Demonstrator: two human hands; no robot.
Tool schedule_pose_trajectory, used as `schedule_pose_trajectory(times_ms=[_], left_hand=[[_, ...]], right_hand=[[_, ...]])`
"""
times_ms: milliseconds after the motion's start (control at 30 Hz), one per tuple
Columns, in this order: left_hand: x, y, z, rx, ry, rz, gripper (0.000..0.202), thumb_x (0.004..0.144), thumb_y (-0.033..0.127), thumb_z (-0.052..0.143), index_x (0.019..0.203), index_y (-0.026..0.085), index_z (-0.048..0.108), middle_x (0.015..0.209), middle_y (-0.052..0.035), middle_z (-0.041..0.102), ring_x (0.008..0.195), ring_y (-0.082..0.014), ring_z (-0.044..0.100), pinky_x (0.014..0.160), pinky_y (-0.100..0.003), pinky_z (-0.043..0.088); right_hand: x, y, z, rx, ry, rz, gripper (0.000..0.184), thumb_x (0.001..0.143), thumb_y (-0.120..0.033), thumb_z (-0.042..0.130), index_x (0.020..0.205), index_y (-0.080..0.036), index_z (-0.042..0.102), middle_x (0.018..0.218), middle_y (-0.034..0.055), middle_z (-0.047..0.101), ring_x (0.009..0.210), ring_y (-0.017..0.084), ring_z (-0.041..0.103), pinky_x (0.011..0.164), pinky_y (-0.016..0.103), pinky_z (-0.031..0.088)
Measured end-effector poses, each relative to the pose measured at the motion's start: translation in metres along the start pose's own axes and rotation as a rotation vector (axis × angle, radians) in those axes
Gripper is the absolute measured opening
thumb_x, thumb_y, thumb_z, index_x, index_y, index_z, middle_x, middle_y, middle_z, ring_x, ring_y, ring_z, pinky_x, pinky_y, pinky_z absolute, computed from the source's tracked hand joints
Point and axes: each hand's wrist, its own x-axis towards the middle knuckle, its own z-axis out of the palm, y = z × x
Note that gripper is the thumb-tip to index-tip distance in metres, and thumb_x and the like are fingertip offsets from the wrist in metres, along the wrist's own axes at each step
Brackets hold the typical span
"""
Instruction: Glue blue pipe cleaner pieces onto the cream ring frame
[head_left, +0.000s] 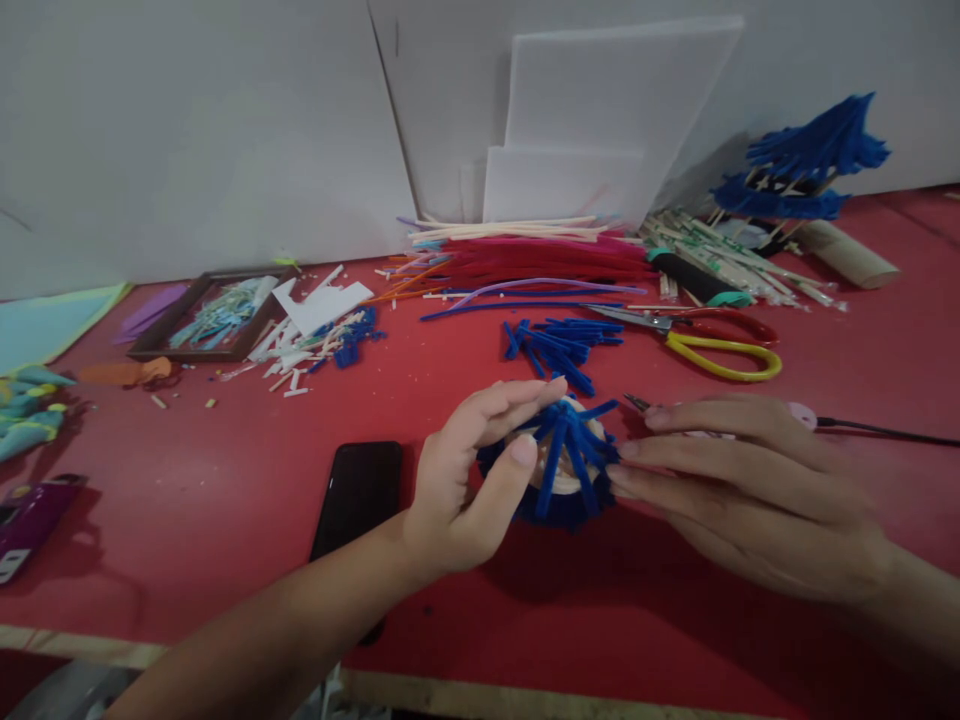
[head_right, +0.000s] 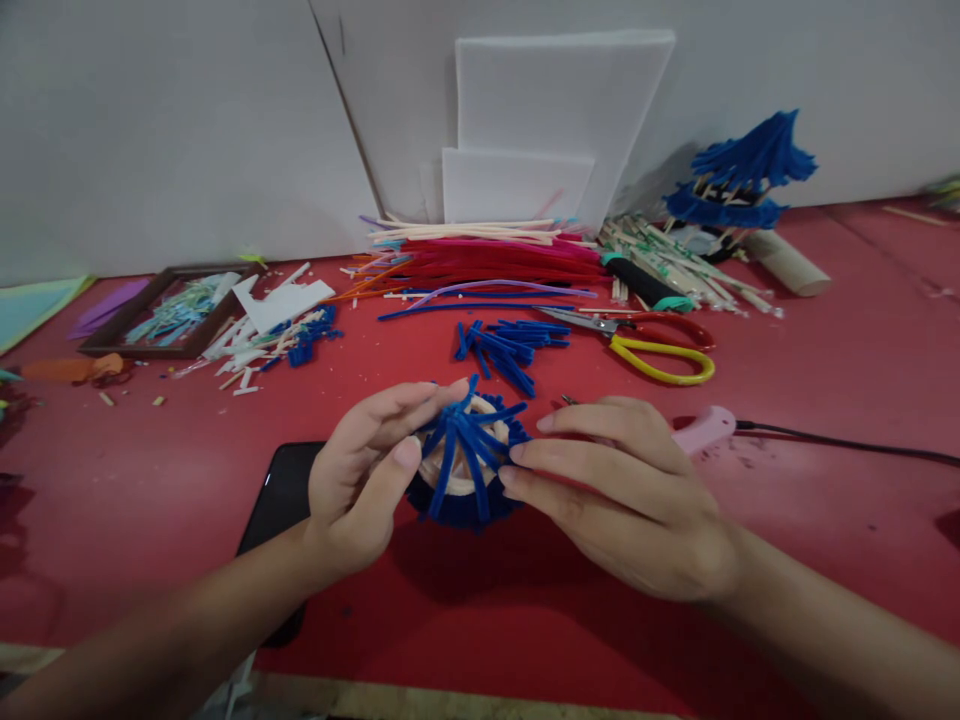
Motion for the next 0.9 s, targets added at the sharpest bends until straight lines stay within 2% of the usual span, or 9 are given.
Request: schedule_pose_trajectory(times_ms=[133, 267, 500, 900], left_hand=[[0.0008, 0.0004, 0.001, -0.006, 0.003, 0.006, 0.035, 0.105, 0.017, 0.056, 0.139, 0.024, 0.062, 0.143, -0.0116, 0.072, 0.132, -0.024, 0.07, 0.116, -0.038, 0.058], [0.0012, 0.0011, 0.0012, -0.017, 0.003, 0.011, 0.036, 0.105, 0.016, 0.057, 0.139, 0.024, 0.062, 0.142, -0.0105, 0.072, 0.132, -0.0222, 0.07, 0.116, -0.034, 0.058], [0.0009, 0.0021, 0.0006, 0.005, 0.005, 0.002, 0.034, 0.105, 0.019, 0.056, 0.139, 0.022, 0.062, 0.142, -0.0133, 0.072, 0.131, -0.0261, 0.071, 0.116, -0.041, 0.059], [0.0031, 0.0021, 0.0029, 0.114, 0.026, 0.038, 0.034, 0.102, 0.014, 0.061, 0.135, 0.022, 0.064, 0.137, -0.0116, 0.075, 0.125, -0.0193, 0.074, 0.113, -0.028, 0.058]], right_hand=[[0.0003, -0.0006, -0.0007, -0.013, 0.015, 0.035, 0.026, 0.087, -0.008, 0.078, 0.102, -0.028, 0.074, 0.089, -0.0032, 0.079, 0.091, 0.019, 0.075, 0.074, 0.037, 0.065], [0.0018, -0.0023, -0.0051, -0.034, -0.005, 0.037, 0.028, 0.087, -0.006, 0.076, 0.107, -0.026, 0.073, 0.093, -0.0007, 0.08, 0.096, 0.02, 0.074, 0.076, 0.038, 0.064], [0.0048, -0.0023, -0.0049, -0.006, 0.014, 0.015, 0.025, 0.085, -0.007, 0.078, 0.102, -0.025, 0.074, 0.089, -0.0025, 0.079, 0.093, 0.018, 0.072, 0.075, 0.035, 0.062], [0.0044, 0.0013, -0.0021, -0.003, -0.021, -0.023, 0.018, 0.09, -0.01, 0.075, 0.1, -0.024, 0.073, 0.088, -0.0025, 0.08, 0.092, 0.018, 0.072, 0.077, 0.034, 0.061]])
